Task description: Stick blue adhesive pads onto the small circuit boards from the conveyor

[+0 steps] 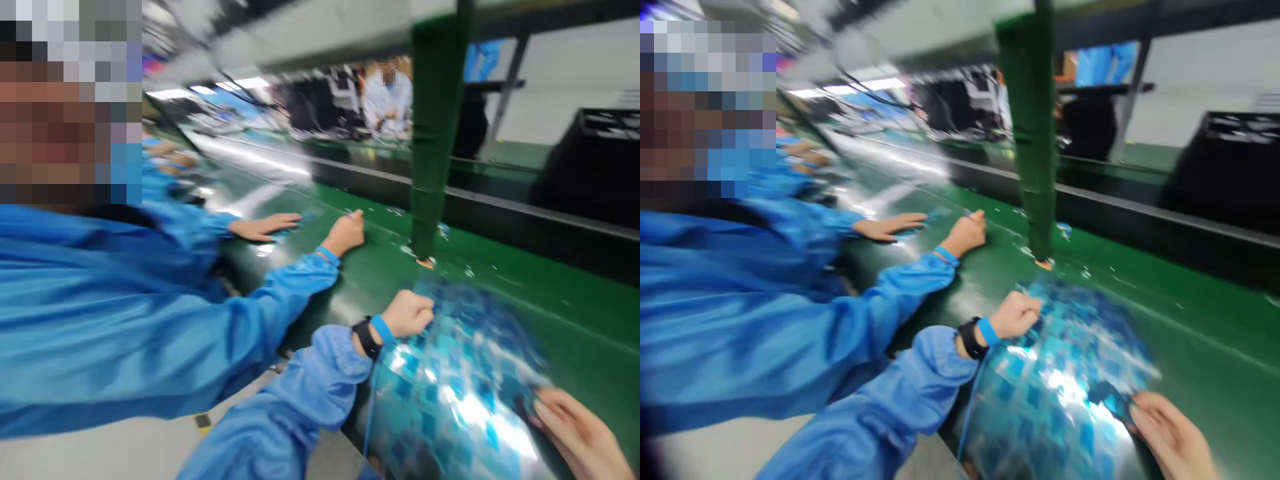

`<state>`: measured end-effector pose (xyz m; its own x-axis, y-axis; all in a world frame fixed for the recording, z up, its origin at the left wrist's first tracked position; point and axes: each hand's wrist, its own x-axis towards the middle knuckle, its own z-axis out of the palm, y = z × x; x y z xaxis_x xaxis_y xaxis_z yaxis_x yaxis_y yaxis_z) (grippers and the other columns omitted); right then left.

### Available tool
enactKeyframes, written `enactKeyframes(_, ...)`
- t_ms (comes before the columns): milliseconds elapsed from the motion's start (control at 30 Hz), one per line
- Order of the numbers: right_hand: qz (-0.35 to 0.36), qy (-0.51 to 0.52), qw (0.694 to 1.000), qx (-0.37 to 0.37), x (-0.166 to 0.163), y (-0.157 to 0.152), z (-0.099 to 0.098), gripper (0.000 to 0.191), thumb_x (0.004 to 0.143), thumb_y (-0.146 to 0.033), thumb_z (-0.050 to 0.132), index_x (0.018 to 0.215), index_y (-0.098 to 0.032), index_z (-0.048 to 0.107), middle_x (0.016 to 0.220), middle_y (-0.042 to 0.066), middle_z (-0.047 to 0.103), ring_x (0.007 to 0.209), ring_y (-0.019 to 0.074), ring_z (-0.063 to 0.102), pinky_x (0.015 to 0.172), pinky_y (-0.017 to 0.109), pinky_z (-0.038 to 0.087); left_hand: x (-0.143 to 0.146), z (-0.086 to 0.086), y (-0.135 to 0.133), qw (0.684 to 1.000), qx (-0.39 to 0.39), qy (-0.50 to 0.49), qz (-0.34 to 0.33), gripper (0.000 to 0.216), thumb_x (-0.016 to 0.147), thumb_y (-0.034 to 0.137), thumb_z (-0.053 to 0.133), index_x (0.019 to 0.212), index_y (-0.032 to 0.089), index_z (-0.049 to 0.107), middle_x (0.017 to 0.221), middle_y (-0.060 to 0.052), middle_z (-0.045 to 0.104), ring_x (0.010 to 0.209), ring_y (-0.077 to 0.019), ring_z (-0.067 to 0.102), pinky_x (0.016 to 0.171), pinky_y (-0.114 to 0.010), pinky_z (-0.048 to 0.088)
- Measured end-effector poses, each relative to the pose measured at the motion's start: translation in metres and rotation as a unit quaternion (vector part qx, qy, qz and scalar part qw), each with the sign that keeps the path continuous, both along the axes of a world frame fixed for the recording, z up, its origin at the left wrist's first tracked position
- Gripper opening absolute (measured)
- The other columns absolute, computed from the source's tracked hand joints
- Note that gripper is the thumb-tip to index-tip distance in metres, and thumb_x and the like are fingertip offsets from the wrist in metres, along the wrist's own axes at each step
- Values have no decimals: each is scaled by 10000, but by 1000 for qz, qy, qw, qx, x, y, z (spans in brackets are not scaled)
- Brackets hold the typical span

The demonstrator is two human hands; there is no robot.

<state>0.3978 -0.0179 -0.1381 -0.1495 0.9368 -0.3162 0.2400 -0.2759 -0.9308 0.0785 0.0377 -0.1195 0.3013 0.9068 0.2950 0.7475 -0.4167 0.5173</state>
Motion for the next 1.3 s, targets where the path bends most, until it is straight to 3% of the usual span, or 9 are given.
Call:
enactKeyframes(167, -28, 135, 989, -50, -8, 1, 10, 298, 662, -418, 800, 772, -181, 659, 695, 4, 624, 633, 107, 553, 631, 221, 464, -8, -6, 7, 997, -8, -72, -31, 250, 741, 201, 352, 495, 206, 313, 448, 52, 276, 425, -101, 298, 475, -231, 258)
enactKeyframes(400, -36, 168, 983, -56, -15, 0, 20, 221, 697, -331, 792, 780, -170, 665, 726, 10, 636, 650, 105, 560, 647, 231, 450, -9, 3, 3, 998, 6, -69, -3, 313, 793, 205, 393, 492, 204, 305, 448, 63, 257, 423, -97, 286, 473, -235, 251)
enactKeyframes(533, -35, 171, 983, -58, -14, -1, 23, 212, 702, -329, 787, 771, -173, 660, 724, 7, 630, 650, 109, 558, 648, 236, 450, -6, 12, 2, 997, 5, -72, 29, 240, 855, 231, 461, 621, 185, 485, 540, 40, 482, 508, -112, 475, 561, -235, 381)
enactKeyframes(600, -36, 168, 983, -60, -14, -1, 23, 205, 709, -327, 783, 777, -178, 659, 727, 3, 627, 653, 105, 553, 650, 231, 444, -3, 15, 1, 998, 15, -63, 5, 126, 855, 272, 529, 841, 159, 582, 824, -41, 648, 797, -171, 609, 776, -287, 461)
enactKeyframes(667, -37, 165, 984, -63, -13, -1, 23, 202, 717, -332, 777, 778, -182, 658, 727, -1, 622, 653, 100, 547, 652, 226, 439, -1, 14, 1, 998, 29, -32, -41, 338, 831, 341, 602, 1094, 131, 565, 1189, -143, 588, 1140, -254, 518, 994, -397, 395)
enactKeyframes(767, -37, 160, 984, -60, -13, -1, 23, 209, 718, -340, 775, 778, -181, 654, 739, 0, 617, 652, 99, 538, 652, 227, 434, 1, 6, 0, 995, 19, 30, -98, 619, 786, 444, 664, 1282, 120, 483, 1400, -190, 411, 1321, -328, 326, 1088, -493, 292)
enactKeyframes(933, -31, 154, 986, -52, -15, -3, 20, 239, 719, -363, 771, 766, -165, 646, 701, 3, 596, 636, 107, 520, 613, 225, 404, -1, -7, -1, 990, -14, 73, -116, 600, 795, 462, 653, 1286, 140, 529, 1402, -157, 450, 1358, -357, 274, 1099, -526, 288)
enactKeyframes(1100, -46, 165, 984, -41, -20, -3, 11, 277, 724, -419, 751, 732, -168, 636, 679, -2, 574, 633, 111, 495, 623, 228, 390, 0, -5, -1, 989, -55, 93, -96, 608, 789, 484, 647, 1307, 188, 530, 1437, -139, 425, 1356, -374, 292, 1080, -579, 298)
enactKeyframes(1300, -63, 167, 983, -28, -25, -3, 11, 314, 701, -455, 756, 696, -168, 628, 652, 2, 552, 623, 122, 480, 619, 240, 390, 3, -3, -3, 985, -75, 106, -109, 896, 634, 615, 733, 1368, 176, 468, 1477, -182, 352, 1363, -430, 254, 1080, -650, 210)
